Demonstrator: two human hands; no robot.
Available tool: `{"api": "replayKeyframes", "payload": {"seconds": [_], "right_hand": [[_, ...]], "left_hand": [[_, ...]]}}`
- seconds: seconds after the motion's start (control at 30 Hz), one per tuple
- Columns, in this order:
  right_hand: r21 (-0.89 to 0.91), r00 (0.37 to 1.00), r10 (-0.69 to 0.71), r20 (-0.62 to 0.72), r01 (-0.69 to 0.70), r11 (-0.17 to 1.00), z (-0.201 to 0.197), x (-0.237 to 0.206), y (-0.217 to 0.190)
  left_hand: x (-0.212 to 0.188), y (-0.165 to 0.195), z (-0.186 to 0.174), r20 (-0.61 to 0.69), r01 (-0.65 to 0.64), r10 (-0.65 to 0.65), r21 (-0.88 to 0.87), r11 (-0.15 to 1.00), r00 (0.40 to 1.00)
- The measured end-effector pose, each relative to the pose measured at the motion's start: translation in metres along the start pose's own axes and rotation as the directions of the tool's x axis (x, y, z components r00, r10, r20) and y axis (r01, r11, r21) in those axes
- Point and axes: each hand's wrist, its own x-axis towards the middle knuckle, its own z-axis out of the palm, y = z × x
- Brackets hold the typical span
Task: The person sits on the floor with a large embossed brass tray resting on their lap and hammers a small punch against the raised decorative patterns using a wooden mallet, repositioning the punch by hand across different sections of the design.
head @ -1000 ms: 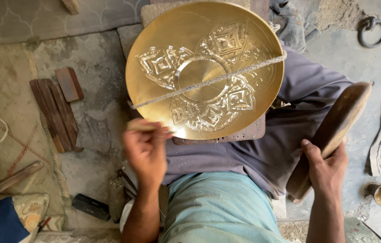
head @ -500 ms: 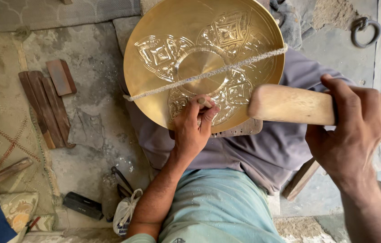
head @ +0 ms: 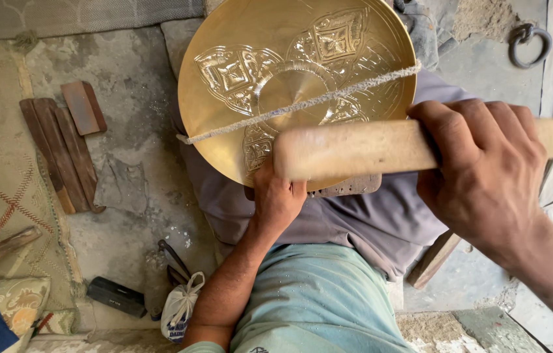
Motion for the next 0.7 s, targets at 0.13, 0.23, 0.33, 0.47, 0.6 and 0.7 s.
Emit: {"api": "replayKeyframes", "payload": {"seconds": [0.13,0.23,0.33,0.47,0.6,0.7], "right_hand": [[-0.105,0.999,-0.042,-0.007,0.041,0.994,0.0001,-0.0006,0.0013],[-0.025,0.998,0.011,0.069,-0.01,1.0,-0.0009,-0.0027,0.0016],[-0.229,0.996,-0.078,0.033,0.083,0.97,-0.0013,-0.0047,0.0005],[-0.189,0.998,-0.058,0.014,0.059,0.98,-0.0011,-0.0052,-0.0017],[-0.004,0.994,0.023,0.105,-0.023,1.0,-0.0027,-0.0064,-0.0028],[-0.327,0.994,-0.101,0.043,0.11,0.939,-0.0011,-0.0084,-0.0033]], "left_hand": [[0.0014,-0.0015,0.0011,-0.024,0.019,-0.018,0.023,1.0,1.0],[-0.0006,-0.0021,0.0019,-0.027,0.008,-0.008,0.0,1.0,1.0],[-0.0032,-0.0028,0.0019,-0.022,-0.009,0.009,0.004,1.0,1.0],[-0.0046,-0.0039,0.0023,-0.016,0.05,-0.051,-0.08,0.996,0.999],[-0.0032,-0.0063,0.0024,-0.04,-0.012,0.012,-0.008,1.0,0.999],[-0.0038,-0.0059,0.0028,-0.034,-0.013,0.012,-0.029,0.999,0.999]]}}
